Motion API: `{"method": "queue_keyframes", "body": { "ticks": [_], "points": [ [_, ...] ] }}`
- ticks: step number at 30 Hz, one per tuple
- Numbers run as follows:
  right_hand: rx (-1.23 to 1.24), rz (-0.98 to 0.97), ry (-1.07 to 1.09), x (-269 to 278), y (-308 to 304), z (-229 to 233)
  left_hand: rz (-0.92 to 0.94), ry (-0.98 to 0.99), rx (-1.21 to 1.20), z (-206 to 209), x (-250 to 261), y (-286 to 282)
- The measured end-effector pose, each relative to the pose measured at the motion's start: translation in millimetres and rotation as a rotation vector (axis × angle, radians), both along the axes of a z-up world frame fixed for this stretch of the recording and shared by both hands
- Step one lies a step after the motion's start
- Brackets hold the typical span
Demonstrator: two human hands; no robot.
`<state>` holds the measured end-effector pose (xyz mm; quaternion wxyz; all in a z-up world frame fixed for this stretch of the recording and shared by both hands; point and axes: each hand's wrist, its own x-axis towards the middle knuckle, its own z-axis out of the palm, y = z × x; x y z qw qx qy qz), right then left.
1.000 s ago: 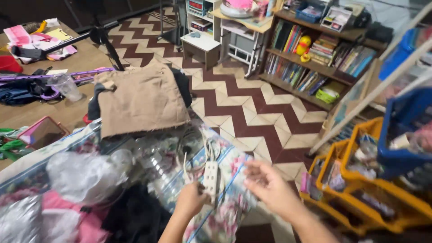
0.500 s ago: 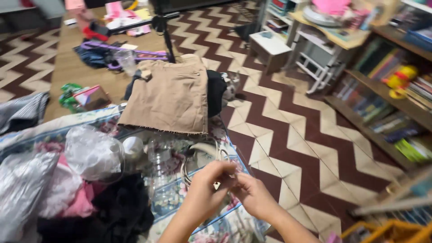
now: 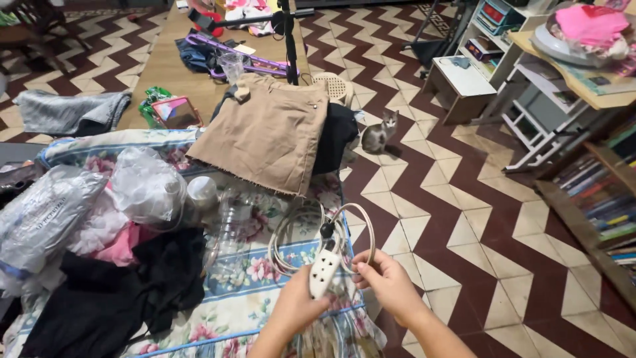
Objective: The person organizes various cables by coiling them and placing them into a blue basket. They also handle small bottles and containers, placing them on a wire shelf, and sort through items in a plastic bag on a desk.
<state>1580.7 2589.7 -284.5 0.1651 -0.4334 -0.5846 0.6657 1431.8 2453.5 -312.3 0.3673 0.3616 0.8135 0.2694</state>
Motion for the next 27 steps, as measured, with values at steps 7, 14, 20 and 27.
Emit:
{"method": "queue_keyframes", "body": {
  "ticks": [7, 14, 20, 27],
  "points": [
    [0.453, 0.09, -0.12, -11.5, 22.5, 72.7, 0.234, -0.773, 0.269, 77.8, -12.4, 53.2],
    [0.266, 0.237, 0.302, -13.0, 68.4, 116.0, 0.117, -0.969, 0.449, 100.1, -26.2, 116.7],
    [0.445, 0.114, 0.508, -19.3, 119.4, 159.2, -0.091, -1.229, 0.5, 65.4, -12.5, 173.4],
    [0.277, 0.133, 0.546, 1.3, 194.5, 214.4, -0.345, -1.423, 0.582, 66.5, 22.7, 219.0]
  ]
}}
